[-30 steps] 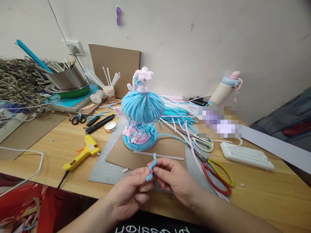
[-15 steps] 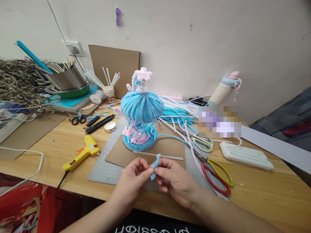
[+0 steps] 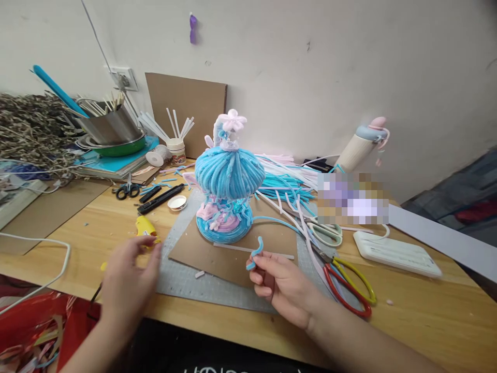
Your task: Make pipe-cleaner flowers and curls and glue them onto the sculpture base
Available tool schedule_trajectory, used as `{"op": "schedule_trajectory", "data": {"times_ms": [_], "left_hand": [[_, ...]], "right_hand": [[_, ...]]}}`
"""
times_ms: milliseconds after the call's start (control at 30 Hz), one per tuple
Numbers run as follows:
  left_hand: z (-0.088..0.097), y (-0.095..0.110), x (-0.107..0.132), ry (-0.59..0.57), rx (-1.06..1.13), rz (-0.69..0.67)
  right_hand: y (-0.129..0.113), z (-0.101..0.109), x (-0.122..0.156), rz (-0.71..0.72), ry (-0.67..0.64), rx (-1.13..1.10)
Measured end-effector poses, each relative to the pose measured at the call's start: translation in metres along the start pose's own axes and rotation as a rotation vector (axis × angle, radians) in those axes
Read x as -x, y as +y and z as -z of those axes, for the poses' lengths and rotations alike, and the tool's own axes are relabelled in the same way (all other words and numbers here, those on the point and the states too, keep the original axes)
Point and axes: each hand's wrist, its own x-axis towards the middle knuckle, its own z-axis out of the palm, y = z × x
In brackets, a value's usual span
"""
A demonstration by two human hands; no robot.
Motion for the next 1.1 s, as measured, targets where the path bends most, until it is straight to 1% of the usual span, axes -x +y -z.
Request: {"op": "schedule_trajectory", "data": {"times_ms": [33, 67, 100, 167, 200, 233, 267, 333, 400, 433, 467, 567, 633, 700, 733, 767, 800, 867, 900, 967, 1033, 1100], "left_hand": [[0.006, -0.017, -0.007, -0.037, -0.176, 0.003], [0.011, -0.032, -0.013, -0.038, -0.330, 0.017], [0.016, -0.045, -0.018, -0.076, -0.431, 0.017], [0.021, -0.062, -0.023, -0.212, -0.487, 0.001], [0.022, -0.066, -0.024, -0.269, -0.475, 0.014], [0.022, -0.067, -0.023, -0.302, -0.440, 0.047], [0.022, -0.065, -0.020, -0.305, -0.378, 0.095], [0.020, -0.055, -0.009, -0.245, -0.146, 0.193], [0.019, -0.039, 0.007, -0.165, 0.225, 0.234], [0.019, -0.029, 0.016, -0.160, 0.382, 0.245], [0.019, -0.020, 0.024, -0.192, 0.487, 0.256], [0.017, 0.006, 0.043, -0.350, 0.816, 0.390], [0.012, 0.016, 0.050, -0.514, 1.020, 0.491], [0.004, 0.021, 0.053, -0.648, 1.136, 0.555], [-0.001, 0.023, 0.053, -0.683, 1.155, 0.554], [-0.005, 0.025, 0.053, -0.688, 1.148, 0.525], [-0.008, 0.027, 0.053, -0.677, 1.124, 0.467], [-0.011, 0.035, 0.053, -0.666, 1.053, 0.295], [-0.011, 0.039, 0.053, -0.667, 1.018, 0.214], [-0.010, 0.047, 0.052, -0.663, 0.982, 0.099], [-0.009, 0.052, 0.051, -0.648, 0.981, 0.028], [-0.009, 0.053, 0.051, -0.624, 0.994, -0.025]], "right_hand": [[-0.001, 0.001, -0.002, 0.009, 0.026, -0.006], [-0.001, 0.002, -0.003, 0.022, 0.052, -0.007], [-0.002, 0.003, -0.005, 0.034, 0.075, -0.003], [-0.001, 0.003, -0.007, 0.051, 0.111, 0.003], [-0.001, 0.003, -0.008, 0.055, 0.123, 0.001], [-0.001, 0.003, -0.008, 0.057, 0.132, -0.001], [-0.002, 0.003, -0.009, 0.058, 0.140, -0.004], [-0.003, 0.003, -0.008, 0.062, 0.149, -0.005], [-0.006, 0.003, -0.008, 0.074, 0.143, 0.003], [-0.007, 0.003, -0.008, 0.081, 0.135, 0.010], [-0.007, 0.004, -0.008, 0.089, 0.126, 0.017], [-0.008, 0.004, -0.007, 0.090, 0.099, 0.034], [-0.008, 0.004, -0.006, 0.073, 0.086, 0.033], [-0.008, 0.003, -0.004, 0.050, 0.062, 0.025], [-0.009, 0.003, -0.002, 0.035, 0.043, 0.018], [-0.010, 0.002, -0.001, 0.018, 0.021, 0.011], [-0.010, 0.001, 0.000, 0.001, -0.003, 0.007], [-0.012, -0.001, 0.003, -0.024, -0.039, 0.009], [-0.012, -0.002, 0.004, -0.030, -0.052, 0.015], [-0.013, -0.003, 0.007, -0.021, -0.075, 0.034], [-0.012, -0.004, 0.008, -0.004, -0.096, 0.052], [-0.012, -0.004, 0.010, 0.010, -0.115, 0.074]]}}
